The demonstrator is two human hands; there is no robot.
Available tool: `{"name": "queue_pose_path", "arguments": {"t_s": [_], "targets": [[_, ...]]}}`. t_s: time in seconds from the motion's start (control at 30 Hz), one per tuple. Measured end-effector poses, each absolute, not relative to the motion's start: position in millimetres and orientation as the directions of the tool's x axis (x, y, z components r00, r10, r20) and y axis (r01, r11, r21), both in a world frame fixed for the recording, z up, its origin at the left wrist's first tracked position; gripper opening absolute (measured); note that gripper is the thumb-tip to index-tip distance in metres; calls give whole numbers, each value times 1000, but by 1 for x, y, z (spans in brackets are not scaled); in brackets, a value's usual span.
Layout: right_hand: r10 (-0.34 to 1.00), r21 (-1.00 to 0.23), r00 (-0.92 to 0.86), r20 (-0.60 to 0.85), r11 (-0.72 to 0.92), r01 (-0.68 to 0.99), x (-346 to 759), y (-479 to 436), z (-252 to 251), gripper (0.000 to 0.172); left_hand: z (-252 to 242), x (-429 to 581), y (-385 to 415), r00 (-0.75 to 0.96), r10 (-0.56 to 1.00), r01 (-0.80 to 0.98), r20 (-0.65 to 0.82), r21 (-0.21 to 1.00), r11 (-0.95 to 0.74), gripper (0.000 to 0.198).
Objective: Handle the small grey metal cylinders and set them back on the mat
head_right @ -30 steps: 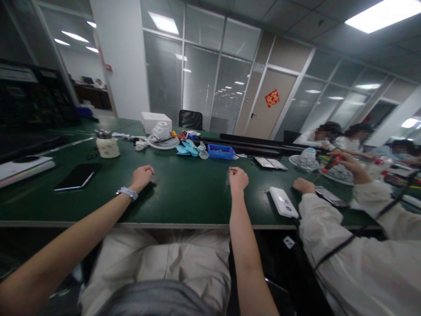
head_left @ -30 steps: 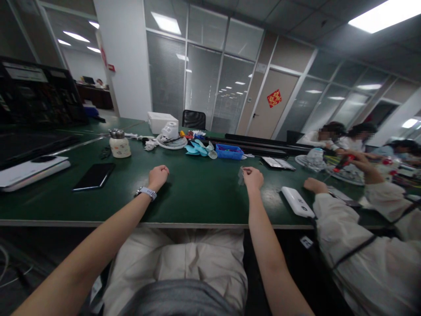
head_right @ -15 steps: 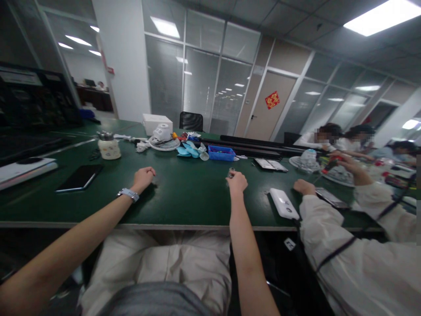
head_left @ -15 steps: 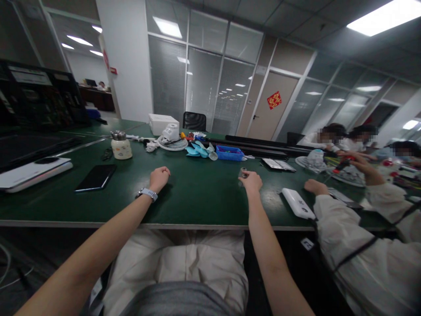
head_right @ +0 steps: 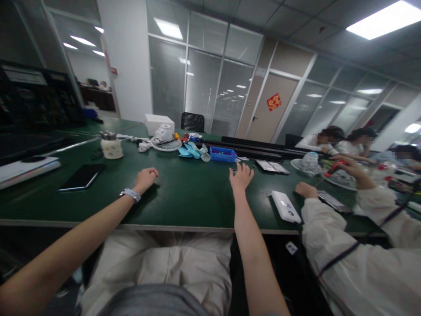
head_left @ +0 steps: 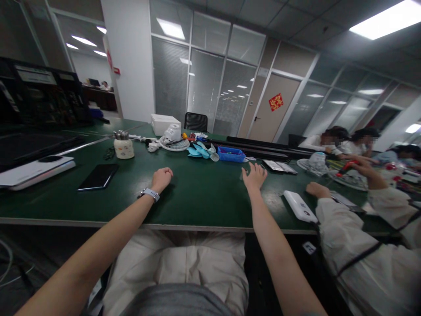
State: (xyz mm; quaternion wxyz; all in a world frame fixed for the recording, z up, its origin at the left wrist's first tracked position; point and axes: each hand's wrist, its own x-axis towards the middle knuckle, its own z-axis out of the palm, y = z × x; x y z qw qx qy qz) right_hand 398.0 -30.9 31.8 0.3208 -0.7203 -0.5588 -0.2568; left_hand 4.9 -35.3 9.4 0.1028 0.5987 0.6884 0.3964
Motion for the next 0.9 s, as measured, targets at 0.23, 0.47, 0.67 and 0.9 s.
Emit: {"name": "queue_pose_path", "arguments": {"t_s": [0.23,0.47,0.67,0.9], "targets": [[763,-17,154,628,-184,983,374,-6,23,39,13,7,-40,-267,908,735,323,678,-25,27],[792,-101,221,568,-200,975,378,-4,19,37,12,11,-41,-240,923,729,300,683,-32,27],[831,-269,25,556,151,951,312,-25,20,46,10,21,-41,-69,946,723,318,669,-172,31],[834,-510,-175,524,471,720,210,-48,13,77,8,37,-43,152,817,630,556,583,-514,41]]}}
